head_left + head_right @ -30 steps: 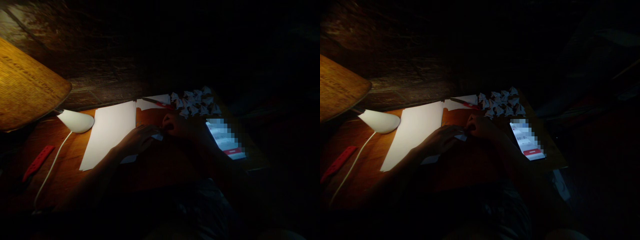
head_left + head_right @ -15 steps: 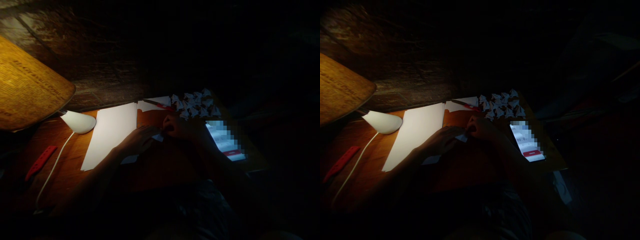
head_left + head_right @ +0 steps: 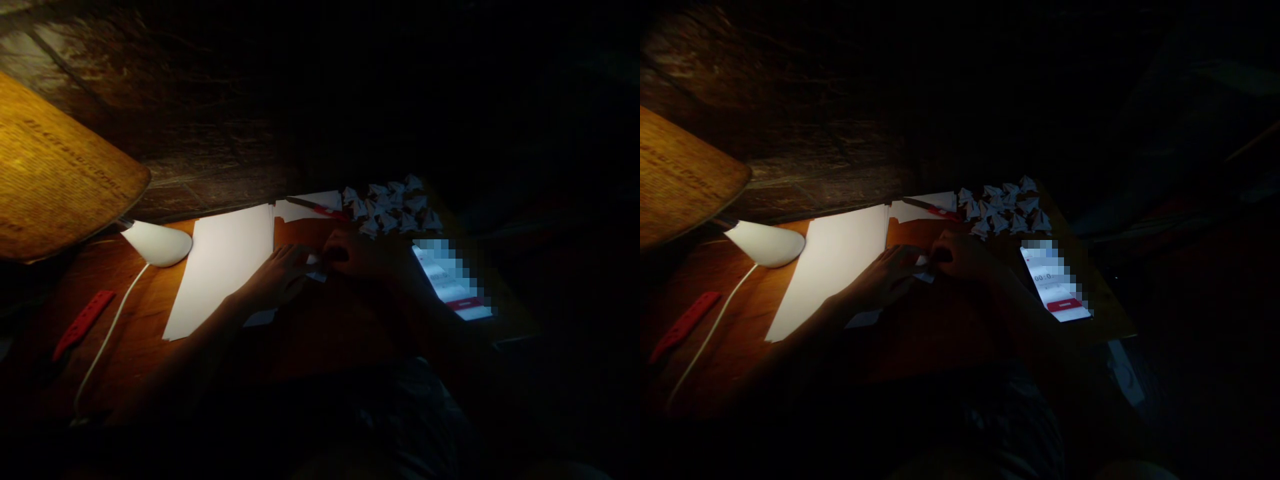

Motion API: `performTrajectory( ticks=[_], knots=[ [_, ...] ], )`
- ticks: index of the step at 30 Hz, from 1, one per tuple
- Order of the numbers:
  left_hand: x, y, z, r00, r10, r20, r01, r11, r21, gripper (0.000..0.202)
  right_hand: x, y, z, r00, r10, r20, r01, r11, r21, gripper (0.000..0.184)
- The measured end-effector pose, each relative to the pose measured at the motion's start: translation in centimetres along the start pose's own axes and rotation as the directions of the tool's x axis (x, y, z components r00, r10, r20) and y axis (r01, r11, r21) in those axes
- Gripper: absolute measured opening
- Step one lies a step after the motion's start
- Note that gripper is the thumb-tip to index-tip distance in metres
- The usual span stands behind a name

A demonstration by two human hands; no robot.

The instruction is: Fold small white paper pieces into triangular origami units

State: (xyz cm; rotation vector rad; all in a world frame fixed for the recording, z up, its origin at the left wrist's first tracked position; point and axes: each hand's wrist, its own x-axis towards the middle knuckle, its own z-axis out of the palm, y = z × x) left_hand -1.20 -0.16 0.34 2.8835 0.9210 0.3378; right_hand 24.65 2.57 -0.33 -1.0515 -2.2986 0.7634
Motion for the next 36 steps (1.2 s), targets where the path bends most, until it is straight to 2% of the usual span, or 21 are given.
performTrajectory(
  ticks=[4,9,12,15,18,22,27,29,32,36],
  knots=[
    [0.0,-0.3,0.2,0.999,0.01,-0.05,-0.013,0.998,-0.055,0.04,-0.2,0.1,0.3,0.998,0.028,-0.048,-0.027,0.999,0.02,0.029],
    [0.0,-0.2,0.3,0.997,-0.013,-0.075,0.008,0.998,-0.063,0.038,-0.2,-0.5,0.4,0.999,0.025,-0.044,-0.028,0.998,-0.055,0.028],
    [0.2,0.0,0.3,0.984,-0.098,-0.147,0.083,0.991,-0.107,0.044,-0.2,-1.1,0.4,0.997,0.057,-0.049,-0.061,0.995,-0.085,0.024],
    [0.3,0.1,0.4,0.954,-0.22,-0.202,0.2,0.973,-0.114,0.042,-0.3,-1.6,0.4,0.996,0.07,-0.063,-0.075,0.994,-0.084,0.029],
    [0.5,0.0,0.7,0.946,-0.265,-0.189,0.252,0.964,-0.088,0.029,-0.3,-1.8,0.3,0.997,0.031,-0.064,-0.035,0.997,-0.07,0.036],
    [0.6,-0.2,1.2,0.954,-0.255,-0.16,0.225,0.957,-0.184,0.02,-0.2,-1.6,0.3,0.998,0.026,-0.055,-0.031,0.996,-0.089,0.04],
    [0.6,-0.3,1.4,0.951,-0.259,-0.17,0.21,0.942,-0.263,0.019,-0.3,-1.1,0.5,0.999,0.02,-0.031,-0.023,0.994,-0.105,0.027],
    [0.6,-0.3,1.5,0.945,-0.273,-0.182,0.215,0.934,-0.285,0.024,-0.2,-1.0,0.6,0.999,0.01,-0.035,-0.013,0.995,-0.095,0.025],
    [0.6,-0.4,1.4,0.929,-0.31,-0.201,0.242,0.922,-0.301,0.039,-0.2,-1.2,0.6,0.998,-0.002,-0.063,-0.001,0.999,-0.044,0.027],
    [0.7,-0.3,1.1,0.928,-0.333,-0.164,0.261,0.9,-0.35,0.025,-0.1,-1.6,0.5,0.998,0.028,-0.06,-0.02,0.992,0.124,0.028]
  ],
)
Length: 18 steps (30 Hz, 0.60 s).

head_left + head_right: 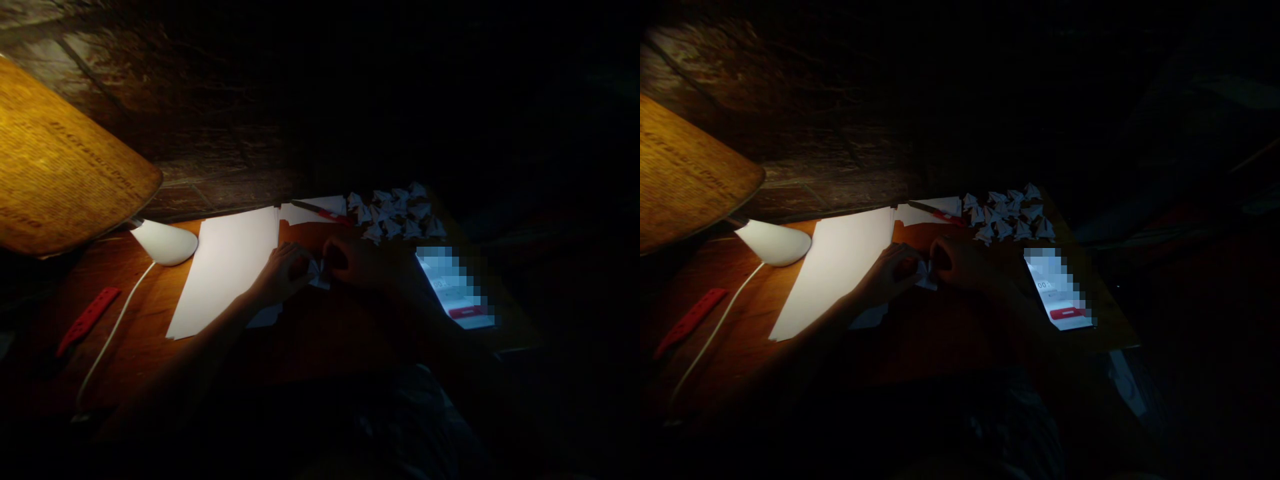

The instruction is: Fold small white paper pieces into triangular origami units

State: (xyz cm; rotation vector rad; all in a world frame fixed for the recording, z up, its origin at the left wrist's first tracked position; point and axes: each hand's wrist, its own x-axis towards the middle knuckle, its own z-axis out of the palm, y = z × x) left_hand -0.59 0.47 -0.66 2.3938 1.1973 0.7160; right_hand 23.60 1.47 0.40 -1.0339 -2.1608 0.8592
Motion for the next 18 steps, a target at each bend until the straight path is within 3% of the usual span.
performTrajectory(
  ticks=[5,9,14,18],
  knots=[
    [-0.07,0.17,0.15,0.988,-0.121,-0.1,0.089,0.955,-0.282,0.03,-0.14,-0.39,-0.44,0.999,0.031,0.024,-0.035,0.983,0.179,0.042],
    [0.05,0.61,0.21,0.983,-0.142,-0.113,0.074,0.882,-0.465,0.029,-0.09,-0.72,-0.77,0.997,0.057,0.057,-0.069,0.973,0.22,0.033],
    [0.11,0.91,0.11,0.98,-0.172,-0.1,0.091,0.835,-0.542,0.025,0.06,-0.81,-0.54,0.996,0.083,0.046,-0.093,0.948,0.303,0.019],
    [0.14,0.84,0.09,0.976,-0.189,-0.111,0.099,0.83,-0.549,0.024,0.13,-0.31,-0.22,0.989,0.148,0.013,-0.142,0.919,0.368,0.039]
  ],
)
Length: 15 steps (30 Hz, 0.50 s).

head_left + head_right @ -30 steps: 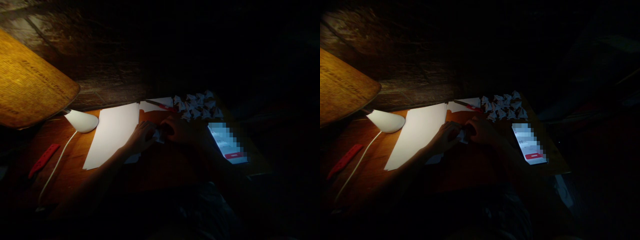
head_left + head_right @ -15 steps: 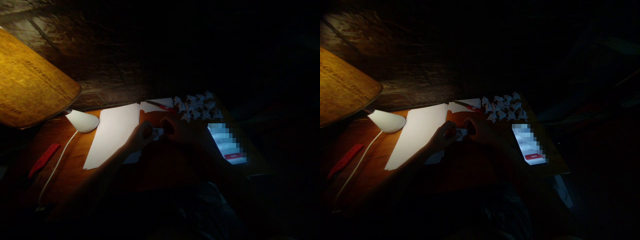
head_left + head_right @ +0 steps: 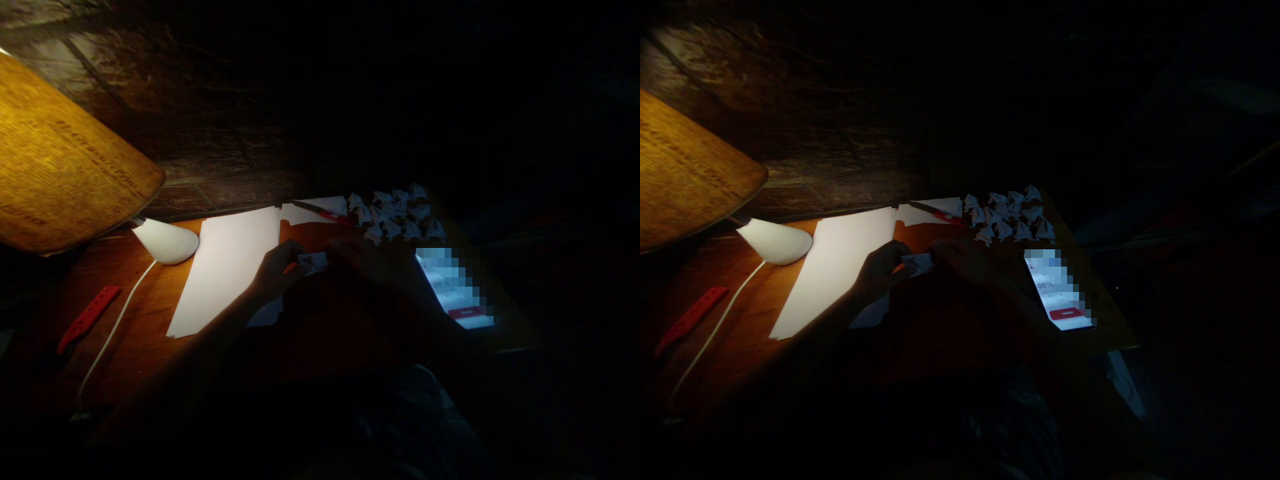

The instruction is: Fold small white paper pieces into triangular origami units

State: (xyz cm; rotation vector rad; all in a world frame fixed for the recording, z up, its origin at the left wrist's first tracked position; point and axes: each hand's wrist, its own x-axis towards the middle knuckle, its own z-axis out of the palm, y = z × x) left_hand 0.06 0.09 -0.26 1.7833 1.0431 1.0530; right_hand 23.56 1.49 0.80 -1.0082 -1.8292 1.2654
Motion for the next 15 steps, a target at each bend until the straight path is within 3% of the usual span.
performTrajectory(
  ticks=[5,9,15],
  knots=[
    [0.0,0.3,-0.1,1.0,-0.003,0.013,0.003,1.0,-0.028,0.021,0.2,0.1,0.0,0.997,-0.07,0.01,0.07,0.998,0.008,0.034],
    [-0.2,0.6,0.0,0.999,-0.042,0.03,0.045,0.993,-0.106,0.027,0.0,-0.4,0.0,0.998,-0.059,0.022,0.059,0.998,0.024,0.03],
    [-0.1,0.8,0.3,1.0,0.009,0.024,-0.007,0.996,-0.091,0.031,-0.5,-0.9,0.3,0.998,-0.05,0.035,0.056,0.98,-0.192,0.023]
  ],
)
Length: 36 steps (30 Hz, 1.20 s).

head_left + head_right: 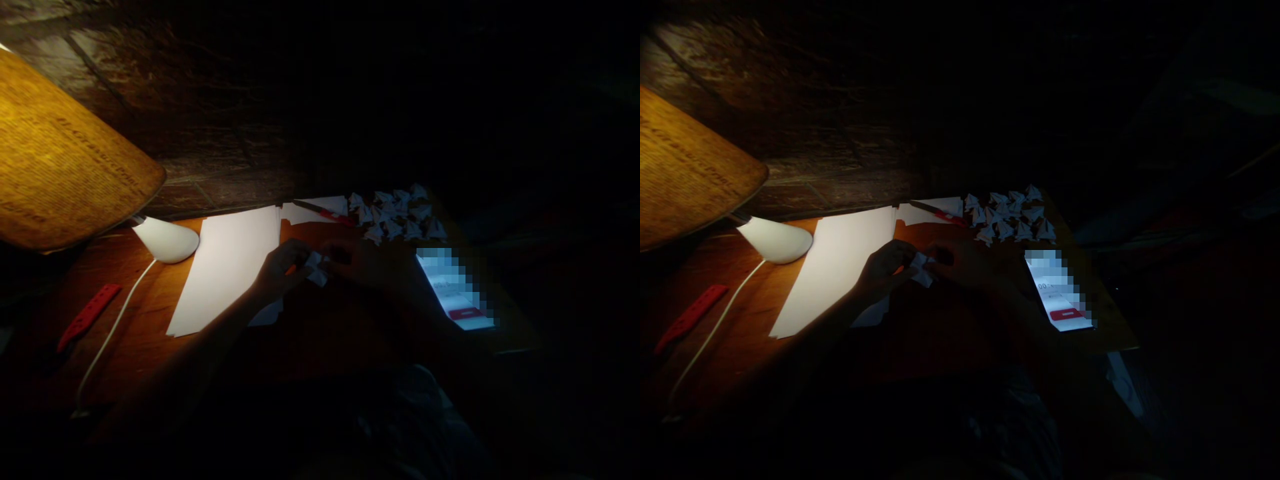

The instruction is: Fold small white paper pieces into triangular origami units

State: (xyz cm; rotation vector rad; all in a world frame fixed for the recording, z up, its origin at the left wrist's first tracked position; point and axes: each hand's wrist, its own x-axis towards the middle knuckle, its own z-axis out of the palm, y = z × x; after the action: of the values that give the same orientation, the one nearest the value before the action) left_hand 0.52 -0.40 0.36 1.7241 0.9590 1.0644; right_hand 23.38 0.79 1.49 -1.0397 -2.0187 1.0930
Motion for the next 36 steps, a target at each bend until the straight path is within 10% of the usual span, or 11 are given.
performTrajectory(
  ticks=[13,19,28,36],
  knots=[
    [-0.1,-0.6,0.1,0.996,-0.023,0.09,0.018,0.999,0.051,0.033,0.1,0.3,0.7,0.998,0.014,0.055,-0.015,1.0,0.016,0.042],
    [0.0,-0.7,-0.4,0.973,0.225,-0.048,-0.185,0.889,0.42,0.019,0.5,0.9,0.8,0.994,0.06,-0.087,-0.07,0.991,-0.117,0.02],
    [-0.7,-0.7,-0.1,0.832,0.341,0.437,-0.537,0.69,0.485,0.032,0.3,0.9,0.3,0.986,0.115,-0.124,-0.158,0.887,-0.435,0.017],
    [-0.8,-0.2,-0.1,0.819,0.218,0.531,-0.537,0.618,0.574,0.03,0.4,1.2,0.1,0.985,0.12,-0.124,-0.161,0.901,-0.403,0.013]
  ],
)
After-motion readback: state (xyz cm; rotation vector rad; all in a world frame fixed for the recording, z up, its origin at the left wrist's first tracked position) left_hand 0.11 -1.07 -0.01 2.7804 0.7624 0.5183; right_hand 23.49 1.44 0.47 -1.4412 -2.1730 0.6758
